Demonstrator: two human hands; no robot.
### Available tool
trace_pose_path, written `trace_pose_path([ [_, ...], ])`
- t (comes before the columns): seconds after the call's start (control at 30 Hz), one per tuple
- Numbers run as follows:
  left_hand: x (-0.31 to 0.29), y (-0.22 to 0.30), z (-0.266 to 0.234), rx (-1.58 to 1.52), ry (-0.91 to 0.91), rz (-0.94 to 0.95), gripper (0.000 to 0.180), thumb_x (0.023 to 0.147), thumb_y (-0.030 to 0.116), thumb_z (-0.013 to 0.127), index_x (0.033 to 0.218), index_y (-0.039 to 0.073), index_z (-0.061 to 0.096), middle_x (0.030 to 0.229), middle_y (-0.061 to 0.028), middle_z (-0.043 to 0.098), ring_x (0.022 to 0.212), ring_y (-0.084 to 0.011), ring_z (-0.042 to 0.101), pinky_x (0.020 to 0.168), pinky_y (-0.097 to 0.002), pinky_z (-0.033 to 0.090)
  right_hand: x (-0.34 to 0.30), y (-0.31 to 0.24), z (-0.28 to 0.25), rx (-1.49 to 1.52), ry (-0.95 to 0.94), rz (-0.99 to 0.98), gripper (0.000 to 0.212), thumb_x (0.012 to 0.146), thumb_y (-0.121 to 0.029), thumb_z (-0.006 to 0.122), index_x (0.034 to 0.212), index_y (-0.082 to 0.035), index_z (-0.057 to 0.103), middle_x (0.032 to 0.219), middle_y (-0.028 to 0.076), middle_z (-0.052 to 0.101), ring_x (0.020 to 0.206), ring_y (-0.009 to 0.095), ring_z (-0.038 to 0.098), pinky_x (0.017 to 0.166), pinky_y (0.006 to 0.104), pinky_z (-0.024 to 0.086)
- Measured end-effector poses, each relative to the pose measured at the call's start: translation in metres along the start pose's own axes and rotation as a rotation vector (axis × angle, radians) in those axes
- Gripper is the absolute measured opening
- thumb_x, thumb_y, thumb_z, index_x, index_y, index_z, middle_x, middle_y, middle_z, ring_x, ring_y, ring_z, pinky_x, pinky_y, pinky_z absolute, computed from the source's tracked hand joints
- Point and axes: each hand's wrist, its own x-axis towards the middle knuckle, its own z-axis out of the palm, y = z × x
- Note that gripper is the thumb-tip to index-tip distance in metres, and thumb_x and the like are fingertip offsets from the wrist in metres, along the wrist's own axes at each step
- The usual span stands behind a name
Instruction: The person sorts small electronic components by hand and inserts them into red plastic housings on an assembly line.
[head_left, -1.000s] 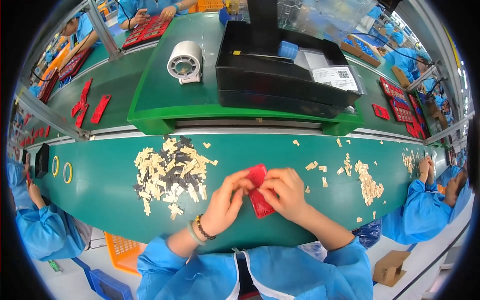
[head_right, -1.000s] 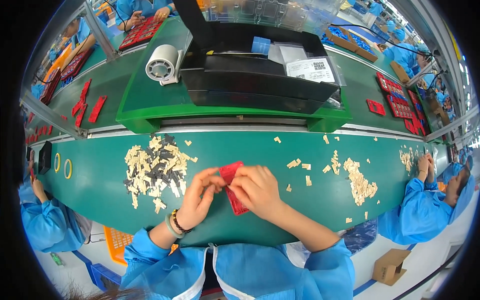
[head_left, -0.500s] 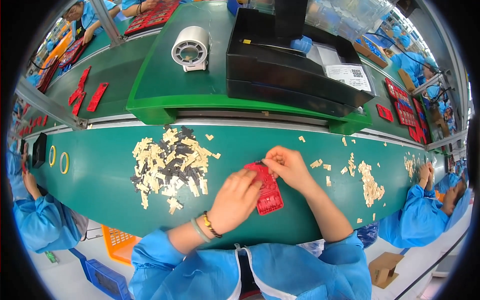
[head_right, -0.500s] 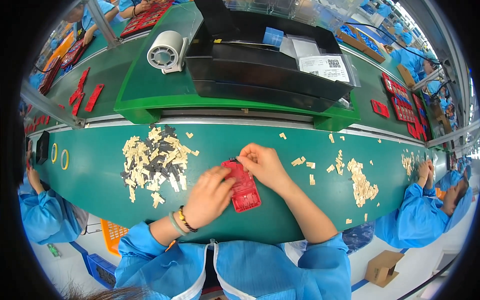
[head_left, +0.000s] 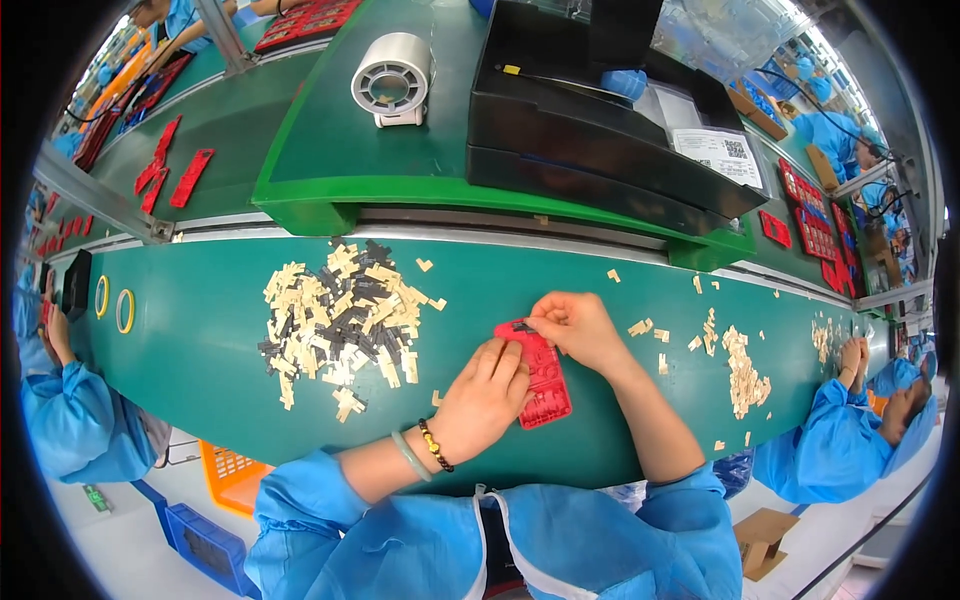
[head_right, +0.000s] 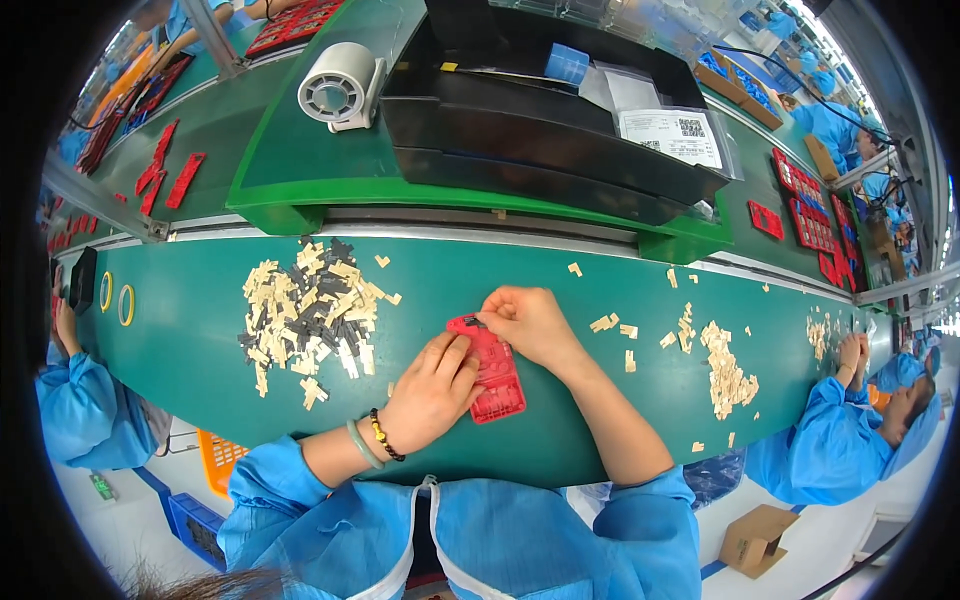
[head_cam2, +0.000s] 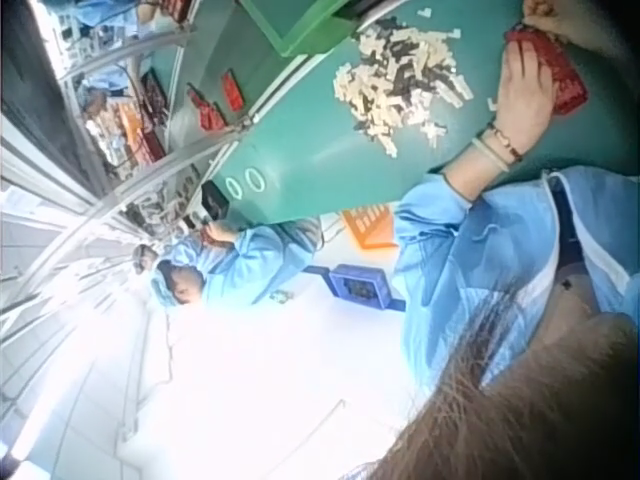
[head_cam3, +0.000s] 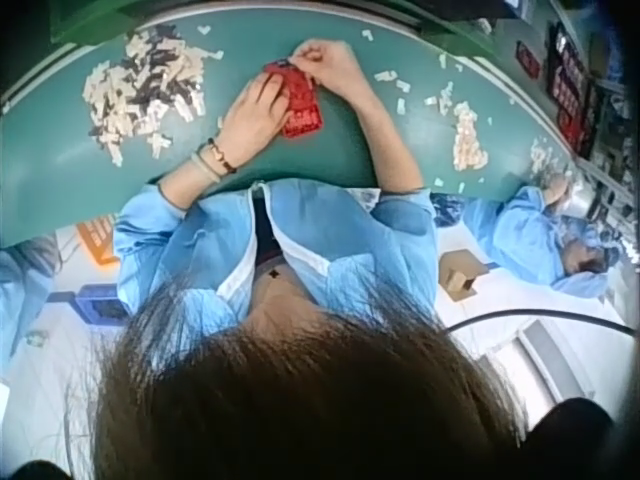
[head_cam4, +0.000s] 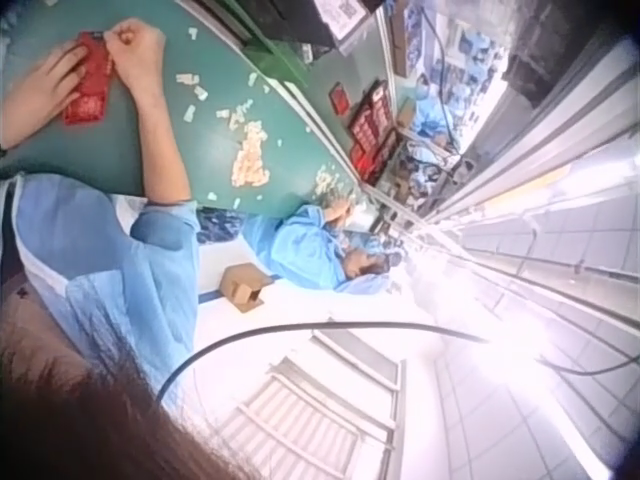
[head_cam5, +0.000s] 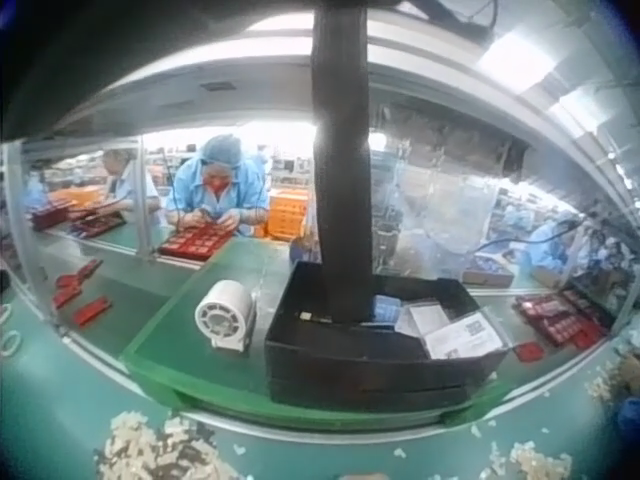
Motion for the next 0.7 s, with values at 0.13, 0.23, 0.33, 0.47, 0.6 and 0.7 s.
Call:
trace_pose_path([
  [0.13,0.001,0.0,0.0,-0.013,0.005,-0.016,0.032,0.08,0.019,0.062,0.102,-0.004,0.058,0.117,-0.0215,0.052,0.114,-0.0352,0.048,0.1,-0.0429,0.041,0.002,0.0,0.003,-0.039,0.017,-0.061,0.008,0.084,-0.005,0.068,0.081,0.001,0.063,0.061,-0.001,0.058,0.053,0.002,0.05,0.046,0.0195,0.038],
  [0.23,0.002,0.0,0.0,-0.023,0.023,-0.034,0.032,0.08,0.019,0.064,0.101,-0.003,0.057,0.118,-0.022,0.051,0.114,-0.0356,0.048,0.099,-0.0431,0.041,0.001,0.0,0.004,-0.078,0.028,-0.08,0.008,0.083,-0.004,0.068,0.081,0.002,0.063,0.06,-0.002,0.057,0.055,0.002,0.05,0.047,0.0197,0.039],
  [0.33,0.003,-0.001,-0.001,-0.063,0.017,-0.046,0.036,0.077,0.019,0.07,0.105,-0.001,0.058,0.122,-0.0218,0.049,0.115,-0.0367,0.048,0.095,-0.0436,0.046,0.0,-0.002,0.004,-0.131,0.041,-0.108,0.008,0.082,-0.003,0.068,0.081,0.003,0.063,0.06,-0.002,0.056,0.055,0.002,0.049,0.048,0.0201,0.038],
  [0.47,0.004,-0.005,-0.004,-0.102,0.018,-0.05,0.034,0.077,0.019,0.07,0.102,0.0,0.057,0.122,-0.0217,0.049,0.114,-0.0375,0.048,0.095,-0.0447,0.045,-0.002,0.0,0.008,-0.273,0.082,-0.217,0.008,0.08,-0.005,0.069,0.083,0.0,0.064,0.056,0.0,0.055,0.051,0.006,0.051,0.047,0.0227,0.039],
  [0.6,0.009,-0.009,-0.009,-0.174,-0.021,-0.041,0.032,0.078,0.021,0.068,0.099,-0.001,0.057,0.12,-0.0222,0.05,0.113,-0.0368,0.048,0.097,-0.044,0.042,-0.013,0.005,0.015,-0.496,0.238,-0.377,0.012,0.077,-0.008,0.071,0.087,-0.005,0.066,0.061,0.003,0.057,0.05,0.014,0.054,0.047,0.026,0.042],
  [0.7,0.012,-0.008,-0.011,-0.167,-0.025,-0.03,0.033,0.078,0.02,0.068,0.1,-0.001,0.056,0.12,-0.0219,0.05,0.112,-0.0365,0.048,0.096,-0.0438,0.042,-0.024,0.015,0.008,-0.549,0.357,-0.681,0.018,0.074,-0.013,0.073,0.092,-0.011,0.068,0.07,0.003,0.058,0.055,0.019,0.056,0.049,0.0294,0.046],
])
